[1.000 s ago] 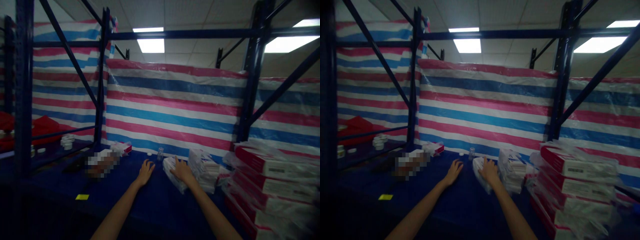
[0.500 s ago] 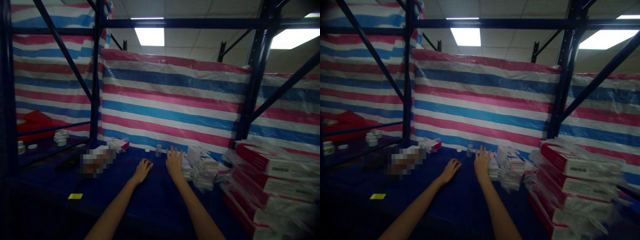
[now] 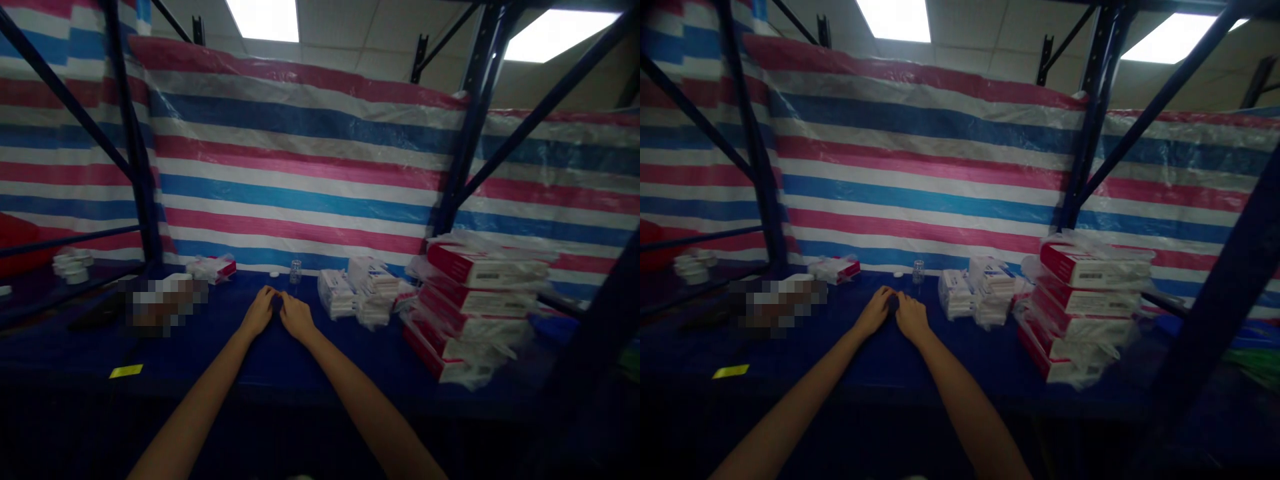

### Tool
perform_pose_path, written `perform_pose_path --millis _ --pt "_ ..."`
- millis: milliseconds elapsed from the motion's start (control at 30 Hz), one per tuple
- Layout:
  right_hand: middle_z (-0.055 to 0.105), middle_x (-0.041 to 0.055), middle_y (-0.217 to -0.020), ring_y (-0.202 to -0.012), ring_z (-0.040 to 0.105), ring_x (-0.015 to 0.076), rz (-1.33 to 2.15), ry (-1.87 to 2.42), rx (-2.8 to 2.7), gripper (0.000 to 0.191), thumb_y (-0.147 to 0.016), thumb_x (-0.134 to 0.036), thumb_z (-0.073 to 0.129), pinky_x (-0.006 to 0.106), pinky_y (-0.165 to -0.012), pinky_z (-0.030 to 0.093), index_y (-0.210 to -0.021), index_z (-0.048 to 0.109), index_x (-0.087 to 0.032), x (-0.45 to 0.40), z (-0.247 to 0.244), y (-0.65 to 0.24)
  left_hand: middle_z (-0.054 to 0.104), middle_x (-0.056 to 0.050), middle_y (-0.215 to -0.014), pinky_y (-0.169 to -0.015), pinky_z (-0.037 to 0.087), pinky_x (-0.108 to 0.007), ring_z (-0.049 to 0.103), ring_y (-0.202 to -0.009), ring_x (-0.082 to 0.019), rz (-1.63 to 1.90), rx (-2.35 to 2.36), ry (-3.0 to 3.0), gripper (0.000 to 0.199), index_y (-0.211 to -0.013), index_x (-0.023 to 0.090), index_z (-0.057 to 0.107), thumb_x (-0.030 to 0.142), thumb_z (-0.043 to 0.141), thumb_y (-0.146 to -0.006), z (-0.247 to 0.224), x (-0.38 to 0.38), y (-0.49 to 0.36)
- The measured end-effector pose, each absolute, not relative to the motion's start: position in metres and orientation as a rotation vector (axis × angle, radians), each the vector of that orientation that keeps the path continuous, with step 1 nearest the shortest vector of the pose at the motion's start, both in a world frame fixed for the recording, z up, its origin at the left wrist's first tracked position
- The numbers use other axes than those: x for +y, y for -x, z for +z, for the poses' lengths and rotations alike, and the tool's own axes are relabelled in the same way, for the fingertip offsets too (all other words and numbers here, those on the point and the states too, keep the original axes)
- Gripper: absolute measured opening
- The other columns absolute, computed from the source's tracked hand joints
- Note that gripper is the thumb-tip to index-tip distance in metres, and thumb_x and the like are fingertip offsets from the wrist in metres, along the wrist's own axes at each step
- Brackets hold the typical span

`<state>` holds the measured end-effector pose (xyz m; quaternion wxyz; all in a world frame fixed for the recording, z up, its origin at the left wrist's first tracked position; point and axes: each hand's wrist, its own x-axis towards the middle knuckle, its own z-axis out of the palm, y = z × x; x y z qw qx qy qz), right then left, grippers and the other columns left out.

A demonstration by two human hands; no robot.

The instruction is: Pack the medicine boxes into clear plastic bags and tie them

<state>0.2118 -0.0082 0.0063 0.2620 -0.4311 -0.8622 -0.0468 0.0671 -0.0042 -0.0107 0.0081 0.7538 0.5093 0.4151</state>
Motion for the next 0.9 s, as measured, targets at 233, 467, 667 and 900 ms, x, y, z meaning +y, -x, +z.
perform_pose_path --millis 233,467,667,900 --pt "0.059 0.0035 -0.097 -0.086 0.058 0.0161 -0.080 1.173 -2.273 0.029 -0.084 -0.015 0.036 0.027 -0.072 0.042 -0.111 0.042 -0.022 -0.009 0.004 -0.215 0.049 -0.006 -0.098 -0.091 0.041 -0.034 0.048 -0.098 -0.017 1.293 1.610 -2.442 0.038 -0.096 0.016 0.054 -0.002 0.033 -0.069 -0.009 -0.003 -0.067" --pt "0.050 0.0042 -0.104 -0.083 0.057 0.0135 -0.029 1.244 -2.084 0.022 -0.085 -0.016 0.037 0.024 -0.071 0.043 -0.105 0.045 -0.021 -0.003 0.001 -0.222 0.050 -0.004 -0.093 -0.086 0.042 -0.031 0.050 -0.094 -0.016 1.245 1.640 -2.487 0.040 -0.092 0.018 0.054 -0.004 0.034 -0.066 -0.002 -0.009 -0.063" --pt "0.050 0.0046 -0.101 -0.087 0.054 0.0140 -0.130 1.296 -2.080 0.031 -0.078 -0.003 0.039 0.024 -0.073 0.041 -0.102 0.048 -0.021 -0.004 0.000 -0.226 0.051 -0.004 -0.091 -0.082 0.041 -0.029 0.052 -0.092 -0.017 1.192 1.861 -2.478 0.039 -0.090 0.019 0.055 -0.005 0.034 -0.066 0.001 -0.017 -0.058" --pt "0.057 0.0024 -0.093 -0.090 0.051 0.0144 -0.126 1.233 -2.154 0.032 -0.074 0.000 0.039 0.024 -0.076 0.037 -0.095 0.053 -0.020 -0.006 0.001 -0.229 0.054 -0.003 -0.091 -0.075 0.041 -0.025 0.055 -0.081 -0.014 1.185 1.903 -2.461 0.037 -0.087 0.019 0.057 -0.004 0.035 -0.069 0.002 -0.023 -0.056"
